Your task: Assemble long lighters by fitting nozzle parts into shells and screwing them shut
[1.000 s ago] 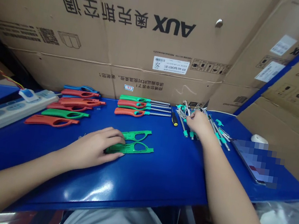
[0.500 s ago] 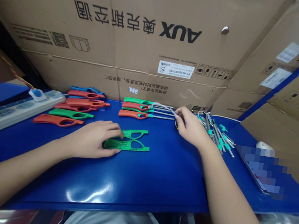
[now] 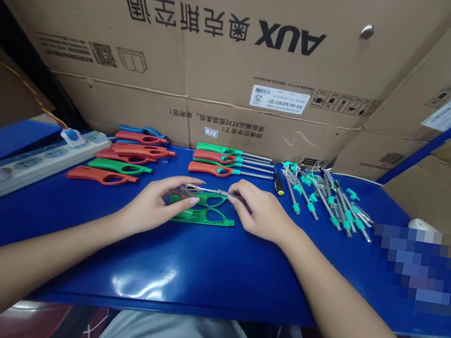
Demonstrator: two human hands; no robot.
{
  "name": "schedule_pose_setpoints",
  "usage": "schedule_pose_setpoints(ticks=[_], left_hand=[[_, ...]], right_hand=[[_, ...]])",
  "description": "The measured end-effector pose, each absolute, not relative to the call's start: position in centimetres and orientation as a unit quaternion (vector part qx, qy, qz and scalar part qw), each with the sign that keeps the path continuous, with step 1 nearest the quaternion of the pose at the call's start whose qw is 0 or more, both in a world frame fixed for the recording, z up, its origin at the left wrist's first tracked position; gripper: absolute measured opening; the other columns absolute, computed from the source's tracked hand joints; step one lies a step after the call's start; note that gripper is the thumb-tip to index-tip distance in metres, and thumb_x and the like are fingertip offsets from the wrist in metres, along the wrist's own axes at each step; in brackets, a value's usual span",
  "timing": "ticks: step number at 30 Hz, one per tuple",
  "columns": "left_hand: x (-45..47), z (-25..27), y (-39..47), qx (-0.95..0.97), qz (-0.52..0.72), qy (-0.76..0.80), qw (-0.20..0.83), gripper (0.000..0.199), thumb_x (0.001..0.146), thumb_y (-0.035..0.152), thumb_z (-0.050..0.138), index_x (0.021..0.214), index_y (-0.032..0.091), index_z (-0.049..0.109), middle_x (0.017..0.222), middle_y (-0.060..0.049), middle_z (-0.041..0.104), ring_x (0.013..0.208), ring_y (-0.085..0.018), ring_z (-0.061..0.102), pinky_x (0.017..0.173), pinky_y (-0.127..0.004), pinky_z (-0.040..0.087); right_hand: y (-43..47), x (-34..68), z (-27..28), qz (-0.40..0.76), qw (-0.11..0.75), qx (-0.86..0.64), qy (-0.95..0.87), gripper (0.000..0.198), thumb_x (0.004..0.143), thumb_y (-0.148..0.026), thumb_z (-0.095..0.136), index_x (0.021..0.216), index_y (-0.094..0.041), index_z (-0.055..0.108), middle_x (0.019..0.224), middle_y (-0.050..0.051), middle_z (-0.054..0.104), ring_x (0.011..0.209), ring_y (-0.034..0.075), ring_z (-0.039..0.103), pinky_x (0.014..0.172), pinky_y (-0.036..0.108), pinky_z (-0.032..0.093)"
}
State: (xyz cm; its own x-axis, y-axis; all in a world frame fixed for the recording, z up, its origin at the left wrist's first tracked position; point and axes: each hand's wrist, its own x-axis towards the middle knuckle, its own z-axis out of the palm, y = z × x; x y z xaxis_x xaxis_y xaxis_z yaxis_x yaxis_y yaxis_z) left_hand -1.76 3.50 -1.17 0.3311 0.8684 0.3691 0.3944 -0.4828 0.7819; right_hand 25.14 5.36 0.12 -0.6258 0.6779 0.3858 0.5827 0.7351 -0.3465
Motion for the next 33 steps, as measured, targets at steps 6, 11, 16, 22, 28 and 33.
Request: schedule_pose_setpoints(ticks=[6,11,16,22,28,33], left_hand=[[-1.58,-1.10,3.35,0.738,0.432,0.410,0.318,0.019,0.092,0.036,0.067,0.096,0.019,0.075,0.093,-0.004,0.077,0.084,-0.018,0.070,0.074,-0.028,0.055],[-1.39,-1.35,3.36,0.711,0.442,0.412,0.359,0.021,0.090,0.036,0.069,0.098,0.017,0.073,0.088,-0.004,0.075,0.078,-0.016,0.068,0.068,-0.025,0.053],[-1.28,-1.33,3.26,0.703,0.454,0.389,0.386,0.020,0.087,0.031,0.071,0.098,0.015,0.074,0.091,-0.006,0.073,0.075,-0.014,0.066,0.067,-0.024,0.054],[-1.48,-1.34,3.27,0.722,0.467,0.400,0.316,0.016,0.089,0.029,0.068,0.095,0.016,0.075,0.092,-0.006,0.070,0.070,-0.013,0.061,0.062,-0.024,0.050],[-1.29,-1.45,3.09,0.713,0.427,0.384,0.402,0.014,0.090,0.028,0.065,0.096,0.015,0.068,0.075,-0.001,0.065,0.064,-0.010,0.057,0.059,-0.021,0.046],[-1.10,-1.60,3.16,0.666,0.413,0.342,0.519,0.015,0.084,0.025,0.070,0.088,0.016,0.059,0.084,-0.003,0.068,0.067,-0.010,0.057,0.060,-0.021,0.047]], right_hand=[[5.52,25.43,0.33,0.046,0.258,-0.354,-0.898,0.013,0.099,-0.033,0.051,0.104,-0.021,0.057,0.097,0.007,0.069,0.082,0.019,0.065,0.070,0.030,0.049],[5.48,25.41,0.27,0.039,0.254,-0.343,-0.903,0.015,0.099,-0.032,0.052,0.106,-0.021,0.060,0.097,0.006,0.072,0.081,0.018,0.068,0.068,0.028,0.050],[5.60,25.42,0.10,0.032,0.260,-0.330,-0.907,0.015,0.099,-0.030,0.054,0.108,-0.020,0.061,0.098,0.005,0.073,0.082,0.017,0.070,0.070,0.027,0.051],[5.61,25.41,0.04,0.039,0.255,-0.325,-0.910,0.016,0.099,-0.030,0.054,0.108,-0.020,0.062,0.098,0.006,0.074,0.082,0.017,0.070,0.070,0.026,0.051],[5.57,25.42,-0.05,0.048,0.241,-0.337,-0.909,0.019,0.100,-0.032,0.052,0.108,-0.019,0.063,0.097,0.005,0.074,0.081,0.017,0.070,0.070,0.026,0.050],[5.56,25.60,-0.12,0.054,0.224,-0.347,-0.909,0.022,0.101,-0.035,0.051,0.110,-0.020,0.063,0.098,0.006,0.074,0.082,0.018,0.070,0.071,0.028,0.050]])
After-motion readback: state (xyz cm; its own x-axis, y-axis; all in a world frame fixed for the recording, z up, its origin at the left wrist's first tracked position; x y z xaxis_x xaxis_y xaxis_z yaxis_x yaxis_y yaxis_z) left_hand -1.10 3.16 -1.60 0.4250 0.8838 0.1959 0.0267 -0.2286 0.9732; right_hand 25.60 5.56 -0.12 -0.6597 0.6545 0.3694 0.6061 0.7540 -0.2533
